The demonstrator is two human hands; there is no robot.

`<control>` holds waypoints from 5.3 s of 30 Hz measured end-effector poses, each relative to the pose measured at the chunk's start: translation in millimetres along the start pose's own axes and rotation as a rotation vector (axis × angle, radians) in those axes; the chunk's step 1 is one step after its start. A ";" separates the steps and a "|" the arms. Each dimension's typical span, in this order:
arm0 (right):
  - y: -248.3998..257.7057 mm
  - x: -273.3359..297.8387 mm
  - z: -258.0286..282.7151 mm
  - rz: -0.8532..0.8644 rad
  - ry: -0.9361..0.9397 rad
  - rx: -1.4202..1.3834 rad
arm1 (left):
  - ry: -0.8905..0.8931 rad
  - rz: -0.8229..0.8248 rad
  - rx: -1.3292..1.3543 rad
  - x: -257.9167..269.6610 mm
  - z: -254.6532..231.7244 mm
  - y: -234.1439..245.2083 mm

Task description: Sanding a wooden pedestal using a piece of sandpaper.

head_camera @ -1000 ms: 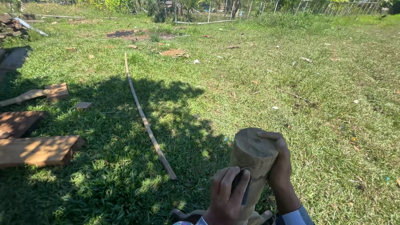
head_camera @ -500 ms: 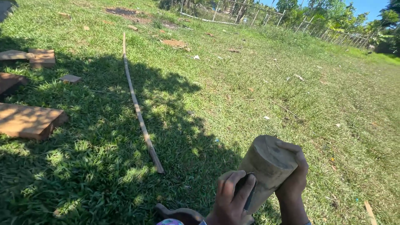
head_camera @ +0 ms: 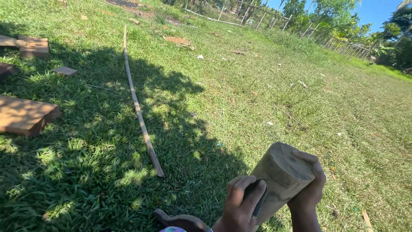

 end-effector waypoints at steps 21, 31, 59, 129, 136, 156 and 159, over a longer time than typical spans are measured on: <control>1.6 1.3 -2.2 -0.008 0.013 0.011 | -0.049 0.026 -0.122 -12.2 -14.3 7.0; -7.3 7.3 4.3 0.009 -0.007 -0.016 | -0.226 0.148 -0.309 35.4 2.5 10.6; -32.1 16.5 -1.7 0.091 -0.005 -0.080 | -0.371 0.407 -0.372 -37.9 -25.1 28.2; -35.3 142.4 -139.8 0.252 -0.271 0.117 | -0.434 0.671 -0.617 -37.7 -30.3 48.2; -34.6 144.5 -145.2 0.244 -0.292 0.184 | -0.447 0.651 -0.607 -37.1 -34.6 44.1; -36.7 139.8 -128.1 0.251 -0.349 0.193 | -0.551 0.798 -0.729 -92.8 -64.7 20.1; -39.1 136.2 -127.3 0.248 -0.352 0.189 | -0.541 0.772 -0.746 -87.9 -59.7 21.4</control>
Point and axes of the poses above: each hand's wrist, its own x-axis away from the middle knuckle, its own y-axis out of the back of the hand, z = x × y, the point moved 1 cm from there along -x, towards the middle knuckle, and after that the axes turned 13 degrees about x, right-handed, at the moved point
